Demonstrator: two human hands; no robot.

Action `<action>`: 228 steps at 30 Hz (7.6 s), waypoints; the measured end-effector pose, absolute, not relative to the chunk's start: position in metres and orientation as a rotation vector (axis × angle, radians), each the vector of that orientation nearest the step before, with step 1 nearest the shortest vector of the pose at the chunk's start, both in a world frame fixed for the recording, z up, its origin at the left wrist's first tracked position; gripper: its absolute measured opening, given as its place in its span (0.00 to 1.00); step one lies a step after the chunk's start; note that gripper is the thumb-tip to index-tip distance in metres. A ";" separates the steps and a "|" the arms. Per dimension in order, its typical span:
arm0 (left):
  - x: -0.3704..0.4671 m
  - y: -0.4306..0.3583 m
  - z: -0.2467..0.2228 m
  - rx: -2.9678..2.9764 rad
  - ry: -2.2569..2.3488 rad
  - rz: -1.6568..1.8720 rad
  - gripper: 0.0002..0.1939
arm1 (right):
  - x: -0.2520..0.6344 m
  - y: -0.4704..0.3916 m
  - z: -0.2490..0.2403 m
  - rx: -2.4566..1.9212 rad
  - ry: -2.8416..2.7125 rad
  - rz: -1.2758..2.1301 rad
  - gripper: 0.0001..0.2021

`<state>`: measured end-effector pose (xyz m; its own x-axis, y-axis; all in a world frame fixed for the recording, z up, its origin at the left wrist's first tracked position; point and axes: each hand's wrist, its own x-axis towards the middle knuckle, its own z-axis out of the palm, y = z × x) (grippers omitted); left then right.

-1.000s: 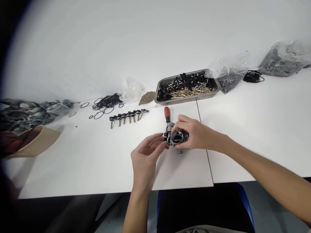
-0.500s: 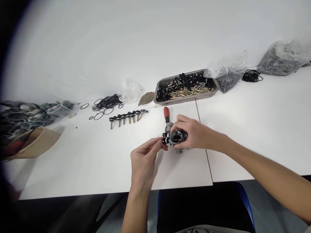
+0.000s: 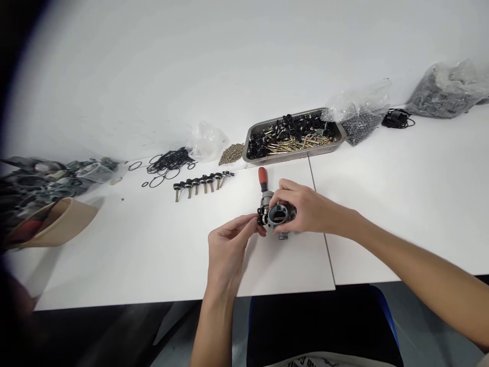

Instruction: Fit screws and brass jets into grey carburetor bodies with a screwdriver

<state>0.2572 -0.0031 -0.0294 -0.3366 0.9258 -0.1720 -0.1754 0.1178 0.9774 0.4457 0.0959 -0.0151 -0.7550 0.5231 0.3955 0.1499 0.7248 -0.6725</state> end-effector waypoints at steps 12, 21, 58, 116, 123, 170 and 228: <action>0.257 -0.004 -0.023 0.853 1.449 1.366 0.07 | 0.445 0.095 -0.014 -0.517 -2.357 0.847 0.17; 0.254 -0.010 -0.025 0.899 1.491 1.429 0.08 | 0.446 0.096 -0.016 -0.495 -2.362 0.823 0.17; 0.273 -0.014 -0.025 1.016 1.541 1.563 0.09 | 0.444 0.099 -0.025 -0.482 -2.300 0.846 0.16; 0.284 -0.019 -0.037 0.795 1.458 1.722 0.06 | 0.445 0.097 -0.017 -0.484 -2.360 0.806 0.17; 0.284 -0.020 -0.037 0.837 1.472 1.672 0.06 | 0.446 0.097 -0.017 -0.513 -2.369 0.816 0.16; 0.100 0.163 -0.012 0.764 1.379 2.198 0.10 | 0.459 0.223 0.107 -1.078 -2.074 0.559 0.12; 0.106 0.161 -0.027 0.992 1.678 2.030 0.11 | 0.518 0.298 0.034 -1.542 -2.125 0.509 0.11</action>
<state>0.1055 0.1611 -0.0270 -0.7052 0.6410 0.3030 0.1770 -0.2547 0.9507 0.5178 0.2980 0.0344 -0.2637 0.9528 0.1503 0.7813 0.3024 -0.5459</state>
